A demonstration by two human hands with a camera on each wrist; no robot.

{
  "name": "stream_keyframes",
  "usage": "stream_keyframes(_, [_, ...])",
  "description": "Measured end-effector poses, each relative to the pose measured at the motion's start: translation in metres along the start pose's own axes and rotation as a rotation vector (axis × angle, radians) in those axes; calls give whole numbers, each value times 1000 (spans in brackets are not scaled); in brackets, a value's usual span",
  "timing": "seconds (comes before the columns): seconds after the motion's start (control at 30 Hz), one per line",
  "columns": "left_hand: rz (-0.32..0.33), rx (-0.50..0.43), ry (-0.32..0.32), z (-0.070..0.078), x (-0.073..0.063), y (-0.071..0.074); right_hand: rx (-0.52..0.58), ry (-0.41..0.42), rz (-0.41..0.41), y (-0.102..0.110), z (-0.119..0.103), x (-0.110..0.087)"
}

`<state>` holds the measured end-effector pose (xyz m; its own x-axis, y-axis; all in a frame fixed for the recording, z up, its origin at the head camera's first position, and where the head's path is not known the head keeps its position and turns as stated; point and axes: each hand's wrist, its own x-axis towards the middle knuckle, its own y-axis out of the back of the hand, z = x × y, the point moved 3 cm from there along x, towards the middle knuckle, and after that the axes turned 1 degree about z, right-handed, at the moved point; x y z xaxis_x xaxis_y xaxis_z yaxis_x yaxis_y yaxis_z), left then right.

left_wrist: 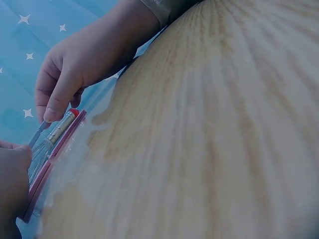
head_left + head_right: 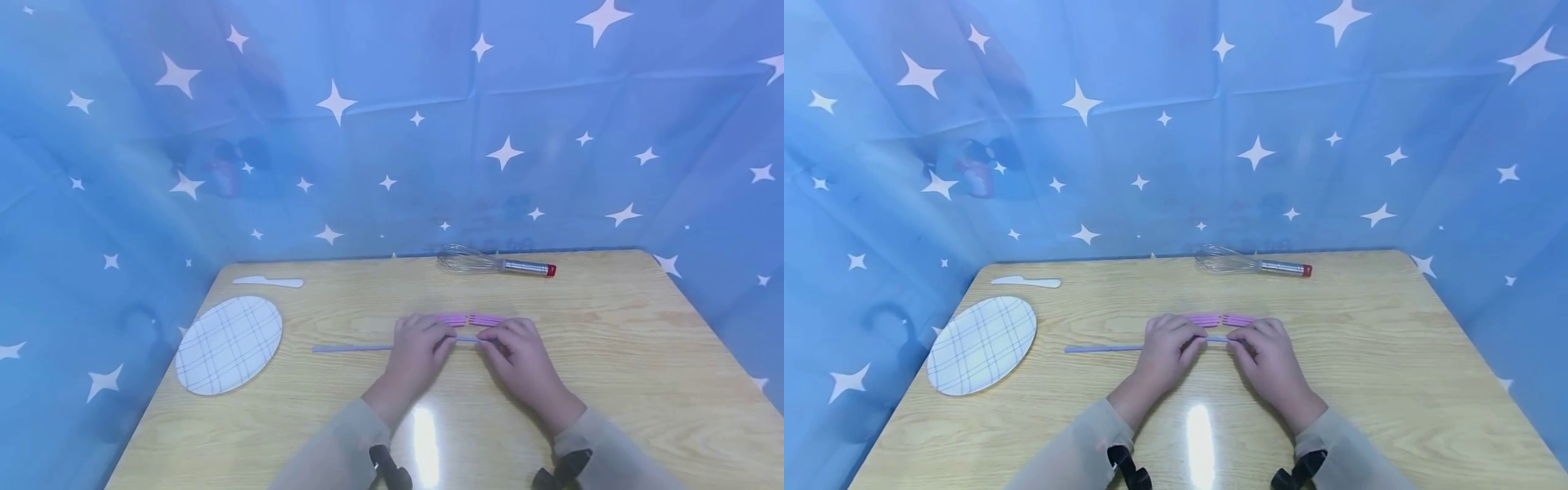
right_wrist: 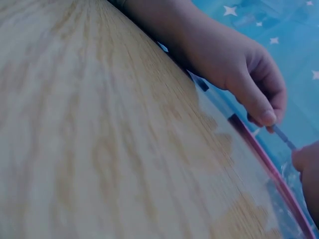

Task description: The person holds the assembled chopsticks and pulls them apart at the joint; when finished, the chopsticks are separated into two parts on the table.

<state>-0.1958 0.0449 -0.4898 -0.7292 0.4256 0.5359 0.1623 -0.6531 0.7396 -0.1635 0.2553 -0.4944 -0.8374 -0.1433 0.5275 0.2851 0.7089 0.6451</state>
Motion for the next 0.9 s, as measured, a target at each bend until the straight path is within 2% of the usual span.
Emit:
stream_keyframes(0.27, [6,-27,48,-2,1,1,-16,-31,1,2,-1,1])
stream_keyframes(0.6, [14,-36,66,-3,1,2,-30,-41,21,2,2,1])
stream_keyframes(0.77, [-7,-15,99,-4,2,2,-45,-54,26,1,5,3])
stream_keyframes(0.9, [3,20,100,-5,4,0,-56,-52,19,0,8,6])
